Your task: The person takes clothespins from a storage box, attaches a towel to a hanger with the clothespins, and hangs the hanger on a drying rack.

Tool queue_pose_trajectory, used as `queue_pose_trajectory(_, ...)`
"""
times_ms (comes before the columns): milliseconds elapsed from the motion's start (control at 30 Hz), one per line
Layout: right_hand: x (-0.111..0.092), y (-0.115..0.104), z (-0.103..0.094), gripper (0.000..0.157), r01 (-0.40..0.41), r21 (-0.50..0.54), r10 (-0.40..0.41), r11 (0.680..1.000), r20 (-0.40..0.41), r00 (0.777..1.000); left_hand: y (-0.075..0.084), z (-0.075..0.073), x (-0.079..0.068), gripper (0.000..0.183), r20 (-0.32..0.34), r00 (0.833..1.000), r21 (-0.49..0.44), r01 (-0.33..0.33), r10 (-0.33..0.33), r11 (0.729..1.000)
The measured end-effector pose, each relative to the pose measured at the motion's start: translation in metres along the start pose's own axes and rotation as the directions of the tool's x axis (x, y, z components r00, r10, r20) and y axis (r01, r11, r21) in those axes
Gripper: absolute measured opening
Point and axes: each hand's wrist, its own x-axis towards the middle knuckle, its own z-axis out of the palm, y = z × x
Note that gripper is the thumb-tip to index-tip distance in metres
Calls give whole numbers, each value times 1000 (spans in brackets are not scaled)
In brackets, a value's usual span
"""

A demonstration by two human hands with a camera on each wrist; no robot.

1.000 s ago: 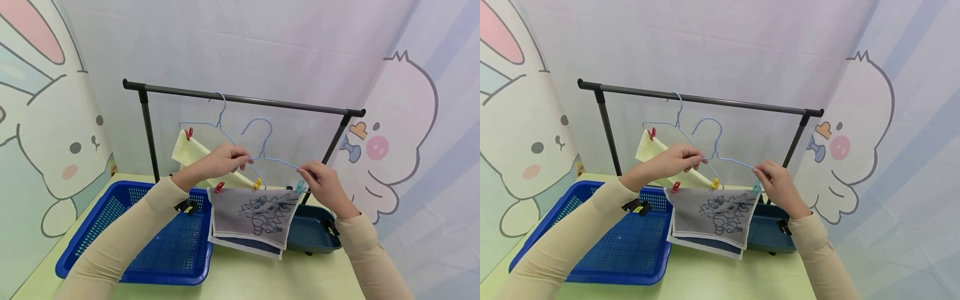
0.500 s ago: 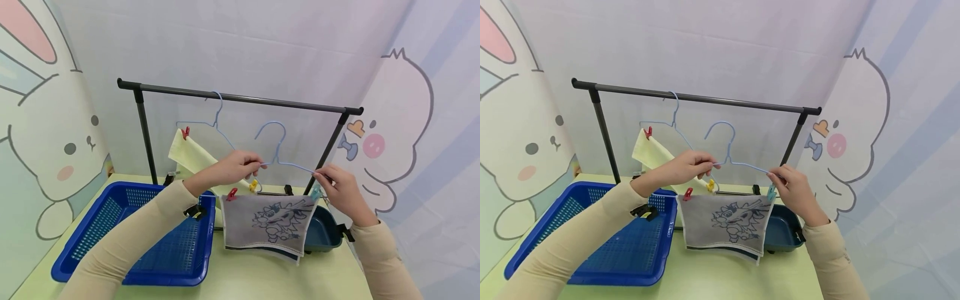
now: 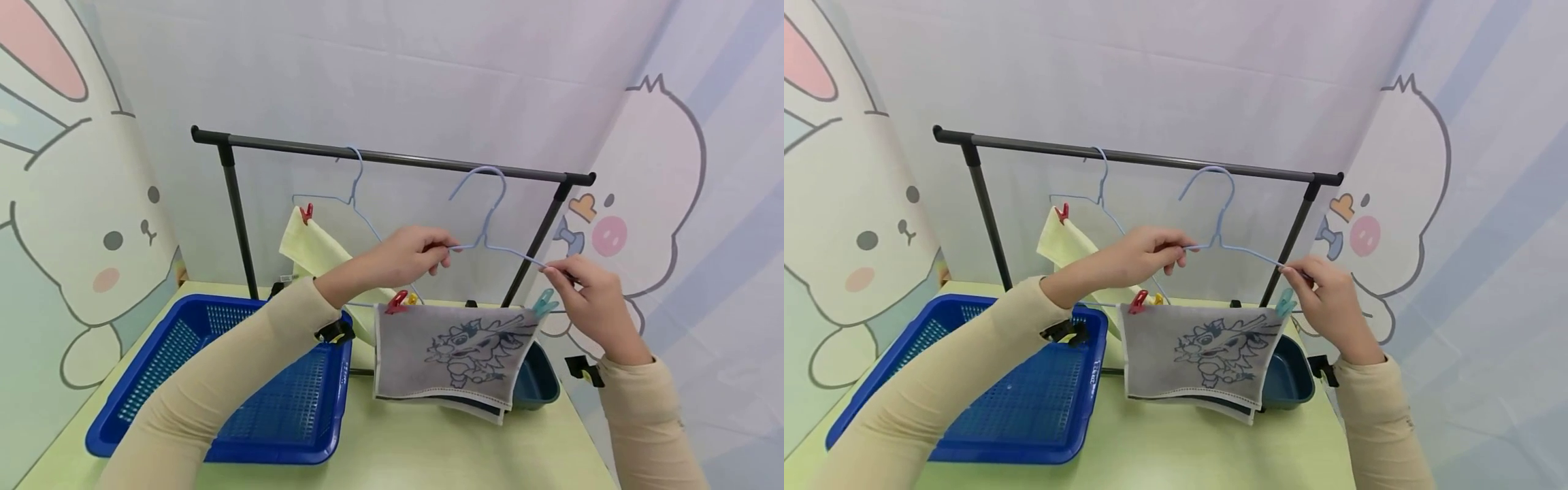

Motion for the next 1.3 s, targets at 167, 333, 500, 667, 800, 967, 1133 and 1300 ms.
queue_pose_trajectory(167,9,0,-10,4,6,-18,-6,1000,-25,1000,11,-8,7,22,2,1000,65,-5,5,998)
queue_pose_trajectory(333,15,3,-20,7,-27,-71,26,997,-24,999,21,-11,14,22,-4,1000,92,-23,24,995)
queue_pose_trajectory(500,18,7,-33,5,-44,-81,41,996,-48,998,30,-9,23,21,-15,999,100,-44,46,994)
queue_pose_trajectory(667,18,11,-44,4,-34,-86,28,996,-64,998,37,-6,31,20,1,999,122,-39,39,992)
queue_pose_trajectory(800,18,14,-53,8,-40,-118,35,992,-45,998,40,-4,38,20,2,999,167,-51,51,985)
queue_pose_trajectory(967,16,17,-62,8,-57,-163,47,985,-63,997,45,-2,50,20,-4,998,225,-61,63,972)
queue_pose_trajectory(1133,14,16,-73,6,-74,-194,55,978,-103,993,52,1,61,20,-13,997,242,-76,82,967)
queue_pose_trajectory(1300,12,14,-84,9,-109,-236,87,965,-101,991,57,4,69,19,-27,992,273,-108,120,956)
